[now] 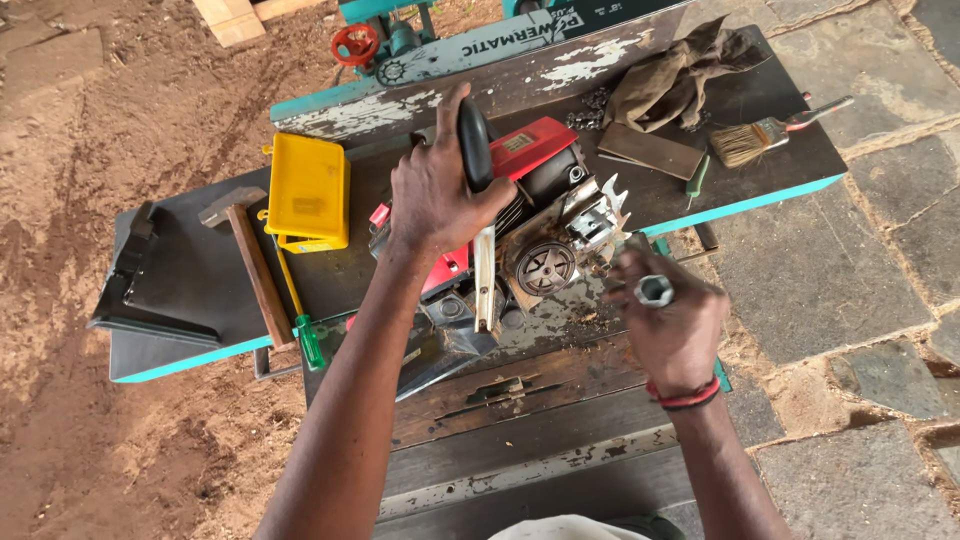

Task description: The person disassembles a chainsaw engine using a socket wrench to loosen bolts and removes internal components, then cleans the parts with a brush.

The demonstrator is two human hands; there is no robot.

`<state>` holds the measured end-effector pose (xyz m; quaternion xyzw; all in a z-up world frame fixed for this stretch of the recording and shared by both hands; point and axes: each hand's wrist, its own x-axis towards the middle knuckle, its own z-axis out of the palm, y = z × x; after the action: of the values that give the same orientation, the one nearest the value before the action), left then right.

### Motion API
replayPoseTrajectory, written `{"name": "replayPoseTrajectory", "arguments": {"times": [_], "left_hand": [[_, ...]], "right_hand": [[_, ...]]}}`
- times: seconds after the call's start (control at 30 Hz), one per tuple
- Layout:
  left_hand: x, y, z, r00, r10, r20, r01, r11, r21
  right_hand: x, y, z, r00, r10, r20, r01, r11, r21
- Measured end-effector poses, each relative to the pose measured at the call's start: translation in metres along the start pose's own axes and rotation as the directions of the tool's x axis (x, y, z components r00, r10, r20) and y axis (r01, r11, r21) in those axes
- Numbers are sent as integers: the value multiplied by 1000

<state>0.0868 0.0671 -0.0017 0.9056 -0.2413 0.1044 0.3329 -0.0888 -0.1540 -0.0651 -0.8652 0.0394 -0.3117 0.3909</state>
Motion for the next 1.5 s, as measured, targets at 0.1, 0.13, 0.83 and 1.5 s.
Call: {"name": "replayPoseTrajectory", "arguments": {"times": [0.1,0.13,0.83,1.5], "left_hand": [[2,1,-1,998,-44,45,46,999,-27],[3,1,0,999,-28,30,29,999,-19],[-1,-3,3,1000,3,-16,-2,999,50],[3,-4,5,994,-74,80,79,995,-65]], "right_hand": [[-6,-9,0,992,-88,91,86,996,28],[-4,-5,1,997,-47,58,44,998,42],[10,34,-13,997,67,43,-76,957,279],[2,12,-16,991,-68,112,47,983,178]]}}
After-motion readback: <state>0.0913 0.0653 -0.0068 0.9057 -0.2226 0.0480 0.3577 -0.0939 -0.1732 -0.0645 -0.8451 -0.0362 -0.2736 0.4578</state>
